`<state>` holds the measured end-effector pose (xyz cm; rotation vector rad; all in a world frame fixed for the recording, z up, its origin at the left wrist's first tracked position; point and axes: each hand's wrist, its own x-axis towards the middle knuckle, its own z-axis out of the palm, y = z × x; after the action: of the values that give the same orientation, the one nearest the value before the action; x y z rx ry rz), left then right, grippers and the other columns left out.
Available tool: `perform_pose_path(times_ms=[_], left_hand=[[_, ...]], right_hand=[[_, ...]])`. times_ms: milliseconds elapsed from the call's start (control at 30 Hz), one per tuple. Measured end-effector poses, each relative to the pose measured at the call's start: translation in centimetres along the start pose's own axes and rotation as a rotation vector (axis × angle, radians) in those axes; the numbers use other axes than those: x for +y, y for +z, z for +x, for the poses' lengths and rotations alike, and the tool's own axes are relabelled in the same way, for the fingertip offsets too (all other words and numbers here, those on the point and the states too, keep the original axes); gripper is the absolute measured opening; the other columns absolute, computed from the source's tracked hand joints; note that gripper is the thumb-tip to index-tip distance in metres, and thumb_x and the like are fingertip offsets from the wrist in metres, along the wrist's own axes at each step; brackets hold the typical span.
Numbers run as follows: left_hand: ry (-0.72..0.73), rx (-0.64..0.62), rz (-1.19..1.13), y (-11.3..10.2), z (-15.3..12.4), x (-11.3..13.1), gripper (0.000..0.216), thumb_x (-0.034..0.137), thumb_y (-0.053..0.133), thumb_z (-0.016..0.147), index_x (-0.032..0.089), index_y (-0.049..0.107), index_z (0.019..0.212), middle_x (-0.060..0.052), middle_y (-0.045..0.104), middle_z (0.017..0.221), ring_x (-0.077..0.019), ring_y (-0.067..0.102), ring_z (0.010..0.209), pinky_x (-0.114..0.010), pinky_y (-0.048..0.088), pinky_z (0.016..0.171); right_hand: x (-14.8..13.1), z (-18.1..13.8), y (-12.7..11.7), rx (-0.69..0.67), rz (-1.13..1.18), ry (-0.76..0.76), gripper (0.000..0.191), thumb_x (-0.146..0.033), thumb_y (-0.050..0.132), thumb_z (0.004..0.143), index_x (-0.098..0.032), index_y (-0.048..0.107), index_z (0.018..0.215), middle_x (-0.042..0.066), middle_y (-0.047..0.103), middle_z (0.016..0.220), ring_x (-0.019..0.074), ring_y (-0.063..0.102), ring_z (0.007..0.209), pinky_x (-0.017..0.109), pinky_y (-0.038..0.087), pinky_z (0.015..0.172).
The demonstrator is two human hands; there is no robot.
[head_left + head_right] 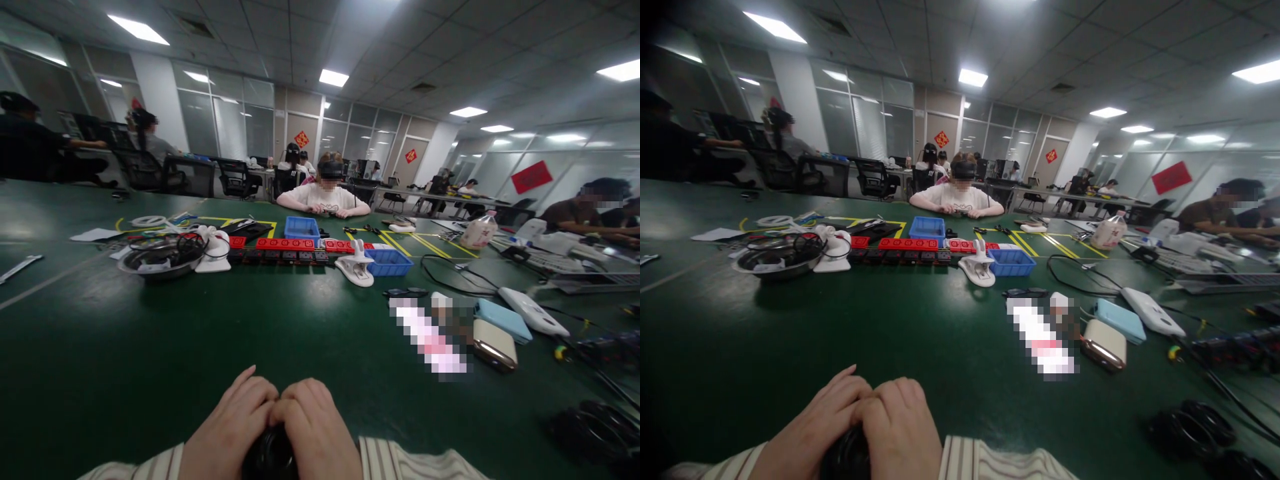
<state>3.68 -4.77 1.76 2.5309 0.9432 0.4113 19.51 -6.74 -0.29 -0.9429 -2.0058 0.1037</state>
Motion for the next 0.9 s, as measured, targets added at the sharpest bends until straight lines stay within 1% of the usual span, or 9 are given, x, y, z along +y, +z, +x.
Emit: perform_pose_path(times_ms=[67,167,267,400,500,600,667,767,900], left_hand=[[0.007,-0.033,-0.032,-0.4,0.3,0.1,0.036,0.042,0.071,0.065,0.018,0.057,0.088,-0.003,0.054,0.093,-0.023,0.053,0.089,-0.046,0.035,0.099],[0.007,-0.077,-0.049,-0.7,0.7,0.4,0.029,0.027,0.076,0.056,0.017,0.059,0.078,-0.004,0.052,0.096,-0.0242,0.052,0.09,-0.036,0.046,0.083],[0.014,-0.092,-0.068,-0.8,0.9,0.7,0.027,0.024,0.077,0.055,0.019,0.061,0.077,-0.003,0.052,0.101,-0.0256,0.05,0.095,-0.04,0.043,0.089],[0.035,-0.039,-0.085,-0.8,0.6,0.8,0.042,0.029,0.076,0.057,0.021,0.061,0.096,-0.004,0.054,0.103,-0.027,0.052,0.098,-0.05,0.034,0.099],[0.02,0.029,-0.082,-0.6,0.1,0.7,0.059,0.035,0.077,0.055,0.021,0.055,0.108,-0.004,0.055,0.106,-0.026,0.052,0.101,-0.051,0.028,0.104],[0.005,0.077,-0.043,-0.2,-0.3,0.6,0.065,0.047,0.078,0.053,0.02,0.054,0.107,-0.004,0.057,0.105,-0.0259,0.053,0.102,-0.051,0.023,0.107],[0.001,0.107,-0.003,0.1,-0.3,0.6,0.061,0.047,0.076,0.055,0.018,0.054,0.104,-0.005,0.058,0.101,-0.0257,0.054,0.098,-0.052,0.023,0.107],[0.018,0.151,0.079,0.5,-0.2,0.8,0.049,0.037,0.071,0.054,0.016,0.056,0.096,-0.006,0.059,0.095,-0.0262,0.055,0.092,-0.056,0.024,0.105],[-0.021,0.113,0.103,0.2,0.0,1.0,0.032,0.035,0.067,0.063,0.017,0.057,0.088,-0.005,0.058,0.09,-0.0238,0.056,0.089,-0.055,0.023,0.104]], right_hand=[[0.0,0.3,-0.5,-0.025,0.03,-0.044,0.053,-0.068,0.035,0.084,-0.019,0.052,0.079,0.002,0.056,0.076,0.0159,0.051,0.07,0.029,0.039,0.062],[0.2,0.8,-1.3,-0.13,0.068,-0.177,0.035,-0.049,0.035,0.094,-0.02,0.053,0.085,0.0,0.06,0.08,0.0141,0.053,0.078,0.027,0.041,0.067],[0.6,1.2,-1.6,-0.209,0.122,-0.336,0.029,-0.034,0.031,0.099,-0.021,0.053,0.084,-0.004,0.065,0.082,0.0104,0.055,0.084,0.026,0.041,0.079],[0.4,1.6,-1.7,-0.143,0.147,-0.485,0.039,-0.035,0.022,0.101,-0.022,0.049,0.076,-0.008,0.068,0.081,0.0071,0.058,0.091,0.027,0.033,0.097],[-0.3,1.9,-2.4,-0.176,0.109,-0.439,0.032,-0.032,0.026,0.101,-0.022,0.051,0.085,-0.006,0.068,0.089,0.0075,0.057,0.098,0.025,0.03,0.1],[-0.7,1.8,-2.9,-0.112,0.113,-0.327,0.03,-0.037,0.029,0.1,-0.02,0.053,0.095,-0.001,0.066,0.093,0.0103,0.058,0.096,0.027,0.034,0.097],[-0.8,1.6,-2.9,-0.081,0.12,-0.233,0.037,-0.049,0.032,0.096,-0.019,0.053,0.1,0.002,0.063,0.095,0.0138,0.058,0.093,0.031,0.036,0.095],[-0.7,1.3,-2.5,-0.057,0.145,-0.115,0.055,-0.067,0.033,0.086,-0.018,0.053,0.099,0.005,0.06,0.094,0.0178,0.057,0.087,0.034,0.04,0.087],[-0.9,1.0,-2.0,0.005,0.141,-0.031,0.058,-0.073,0.034,0.082,-0.018,0.053,0.088,0.004,0.057,0.085,0.0166,0.054,0.076,0.029,0.043,0.069]])
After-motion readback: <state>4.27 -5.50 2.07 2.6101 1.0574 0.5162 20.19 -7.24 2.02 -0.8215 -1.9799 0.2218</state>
